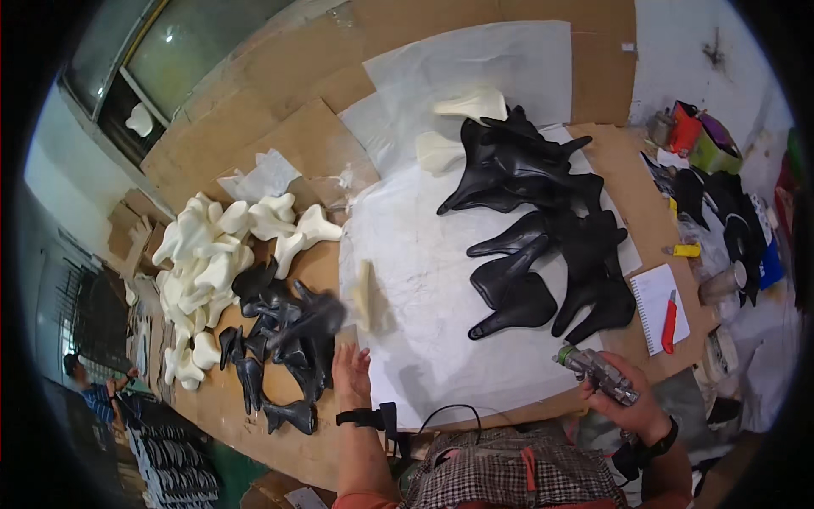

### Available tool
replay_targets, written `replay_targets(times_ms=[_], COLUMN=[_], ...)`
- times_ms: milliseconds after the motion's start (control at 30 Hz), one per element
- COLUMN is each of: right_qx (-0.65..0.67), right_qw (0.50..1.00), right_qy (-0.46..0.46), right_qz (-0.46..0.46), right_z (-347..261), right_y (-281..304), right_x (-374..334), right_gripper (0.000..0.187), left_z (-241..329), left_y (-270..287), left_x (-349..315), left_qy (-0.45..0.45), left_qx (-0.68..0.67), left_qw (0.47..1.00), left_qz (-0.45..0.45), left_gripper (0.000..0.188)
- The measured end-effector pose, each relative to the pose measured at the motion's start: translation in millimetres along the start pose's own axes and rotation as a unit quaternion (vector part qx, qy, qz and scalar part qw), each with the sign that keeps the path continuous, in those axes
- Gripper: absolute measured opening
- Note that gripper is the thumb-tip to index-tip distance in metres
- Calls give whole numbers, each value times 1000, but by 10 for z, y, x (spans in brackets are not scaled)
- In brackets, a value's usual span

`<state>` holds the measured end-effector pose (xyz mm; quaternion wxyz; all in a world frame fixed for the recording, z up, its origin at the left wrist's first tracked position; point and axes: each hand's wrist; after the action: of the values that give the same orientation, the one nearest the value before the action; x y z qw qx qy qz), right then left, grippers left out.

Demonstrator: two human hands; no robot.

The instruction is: The person retrieves black bicycle seats from under a table and places them on the work surface. They then use a spray gun to apply a black coating to each seat individually, rotating them to cover all sides before placing them in a finished pile.

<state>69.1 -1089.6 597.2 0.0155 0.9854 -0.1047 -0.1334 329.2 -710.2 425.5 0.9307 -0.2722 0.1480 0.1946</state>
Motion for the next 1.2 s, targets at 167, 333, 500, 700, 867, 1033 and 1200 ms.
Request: replay_targets(times_ms=[167, 333, 500, 700, 867, 1033, 1200], right_qx=[37, 13, 38, 51, -8, -28, 0], right_qw=[997, 998, 997, 997, 995, 995, 999], right_qy=[-34, -38, -39, -59, -23, 55, 14], right_qz=[55, 48, 63, -26, -100, -73, -38], right_z=[195, 215, 309, 51, -23, -221, -399], right_y=[151, 310, 483, 588, 559, 286, 5], right_x=[-53, -46, -3, 152, 380, 672, 735], right_gripper=[56, 56, 55, 54, 53, 50, 52], left_z=[-952, -1898, -1859, -966, -592, -748, -701], left_y=[-745, -1892, -2310, -1646, -1357, -997, -657], left_x=[-192, -550, -812, -743, -439, -322, -230], left_qy=[-156, -246, 72, 59, 41, 86, 90], left_qx=[374, 516, 421, 228, 193, 191, 177], left_qw=[887, 750, 852, 919, 918, 911, 923], left_qz=[-223, -333, -304, -316, -344, -355, -330], left_gripper=[30, 35, 45, 4, 9, 11, 12])
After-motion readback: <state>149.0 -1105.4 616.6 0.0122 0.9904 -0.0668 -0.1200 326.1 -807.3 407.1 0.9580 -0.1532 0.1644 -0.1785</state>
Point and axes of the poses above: each hand's wrist, its own x-axis towards the middle knuckle, its own y-axis out of the back of the hand, z = x × y, and after that the axes turned 7 degrees about -y, right-handed
